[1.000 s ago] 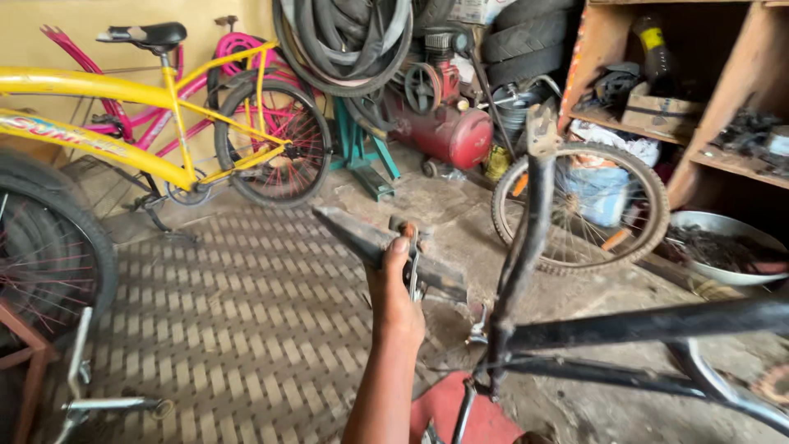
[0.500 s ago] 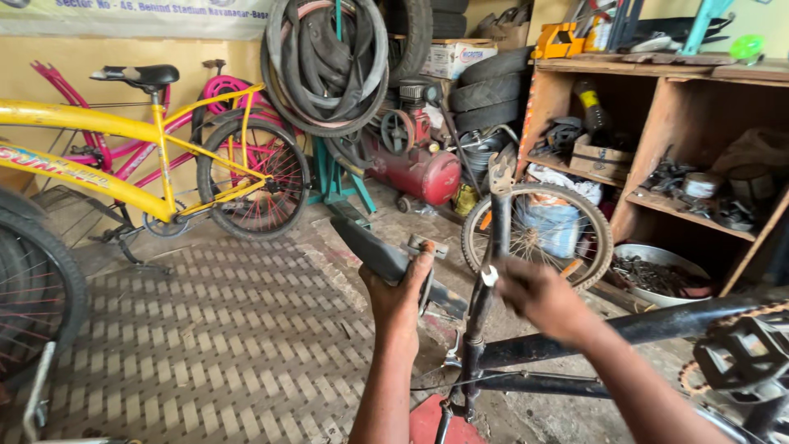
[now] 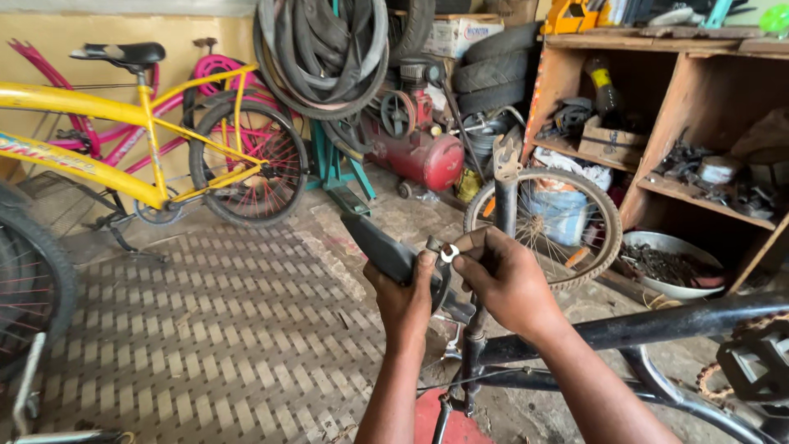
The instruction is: The person assembles components onto a bicycle frame by hand, handling a metal bracket and a plastic guard and fitting them together near the seat post area.
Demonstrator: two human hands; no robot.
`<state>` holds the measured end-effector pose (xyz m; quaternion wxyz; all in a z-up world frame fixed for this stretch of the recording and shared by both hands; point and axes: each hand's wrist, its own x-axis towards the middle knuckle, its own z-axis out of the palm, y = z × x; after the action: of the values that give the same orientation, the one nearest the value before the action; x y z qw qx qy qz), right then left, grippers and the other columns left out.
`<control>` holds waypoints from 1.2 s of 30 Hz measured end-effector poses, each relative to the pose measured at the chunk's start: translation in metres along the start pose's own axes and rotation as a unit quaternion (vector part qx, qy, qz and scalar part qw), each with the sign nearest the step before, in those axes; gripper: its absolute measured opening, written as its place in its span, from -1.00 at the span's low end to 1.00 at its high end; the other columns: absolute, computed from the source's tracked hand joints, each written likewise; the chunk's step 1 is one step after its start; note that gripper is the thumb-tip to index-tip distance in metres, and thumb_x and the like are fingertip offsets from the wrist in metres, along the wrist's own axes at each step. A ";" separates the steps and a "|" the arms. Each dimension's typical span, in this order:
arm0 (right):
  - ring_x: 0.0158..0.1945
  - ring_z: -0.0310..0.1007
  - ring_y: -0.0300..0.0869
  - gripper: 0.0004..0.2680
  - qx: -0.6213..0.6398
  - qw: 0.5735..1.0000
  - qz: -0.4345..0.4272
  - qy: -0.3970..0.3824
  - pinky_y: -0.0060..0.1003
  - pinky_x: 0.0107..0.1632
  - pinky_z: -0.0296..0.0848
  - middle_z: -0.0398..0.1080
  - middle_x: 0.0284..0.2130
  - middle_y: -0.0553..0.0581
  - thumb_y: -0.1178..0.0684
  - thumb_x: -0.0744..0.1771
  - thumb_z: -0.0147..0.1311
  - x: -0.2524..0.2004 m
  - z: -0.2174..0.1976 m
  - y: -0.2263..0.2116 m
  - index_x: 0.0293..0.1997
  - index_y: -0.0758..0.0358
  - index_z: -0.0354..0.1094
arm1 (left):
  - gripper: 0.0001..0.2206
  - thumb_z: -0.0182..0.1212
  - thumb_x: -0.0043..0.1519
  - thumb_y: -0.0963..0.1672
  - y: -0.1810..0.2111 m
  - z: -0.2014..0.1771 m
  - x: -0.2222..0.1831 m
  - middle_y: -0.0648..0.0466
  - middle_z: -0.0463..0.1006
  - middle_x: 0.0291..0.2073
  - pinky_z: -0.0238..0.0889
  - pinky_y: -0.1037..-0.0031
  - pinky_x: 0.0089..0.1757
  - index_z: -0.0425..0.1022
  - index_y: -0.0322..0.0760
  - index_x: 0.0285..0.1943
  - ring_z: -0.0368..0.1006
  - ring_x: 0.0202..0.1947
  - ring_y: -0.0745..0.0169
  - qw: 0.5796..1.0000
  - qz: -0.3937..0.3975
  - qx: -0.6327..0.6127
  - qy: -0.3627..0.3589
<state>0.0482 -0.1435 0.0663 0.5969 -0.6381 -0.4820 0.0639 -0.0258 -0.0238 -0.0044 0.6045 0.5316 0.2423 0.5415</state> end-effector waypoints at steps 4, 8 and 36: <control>-0.51 0.39 -0.35 -0.93 -0.007 0.999 0.042 0.021 -0.41 -0.44 0.39 0.44 -0.54 0.01 0.20 0.32 0.19 0.008 -0.001 0.007 -0.19 0.35 0.45 | -0.22 0.38 0.14 0.02 -0.015 0.005 0.011 -0.24 0.43 0.10 0.41 0.39 -0.02 -0.05 -0.38 0.39 0.48 0.05 0.05 0.997 0.040 -0.063 -0.010; -0.54 0.40 -0.30 -0.92 0.081 0.990 0.109 0.027 -0.37 -0.49 0.39 0.46 -0.54 0.04 0.16 0.32 0.16 0.012 0.005 0.011 -0.22 0.37 0.44 | -0.03 0.44 0.09 -0.01 -0.025 0.013 0.012 -0.25 0.31 0.17 0.40 0.43 0.09 -0.32 -0.32 0.48 0.42 0.14 0.01 0.992 0.065 -0.108 0.009; -0.62 0.18 -0.36 -0.87 0.194 0.970 0.144 0.043 -0.44 -0.62 0.10 0.37 -0.49 -0.02 0.03 0.35 0.12 0.000 -0.041 0.029 -0.15 0.26 0.41 | -0.55 -0.13 0.48 0.08 -0.006 0.000 0.018 0.15 0.33 -0.50 0.07 0.47 -0.42 0.44 -0.35 -0.18 0.16 -0.54 0.38 0.936 -0.165 -0.309 -0.041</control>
<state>0.0907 -0.1668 0.0534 0.7141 -0.5750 -0.3375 0.2135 -0.0175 -0.0060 -0.0049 0.8290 0.2932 0.1227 0.4601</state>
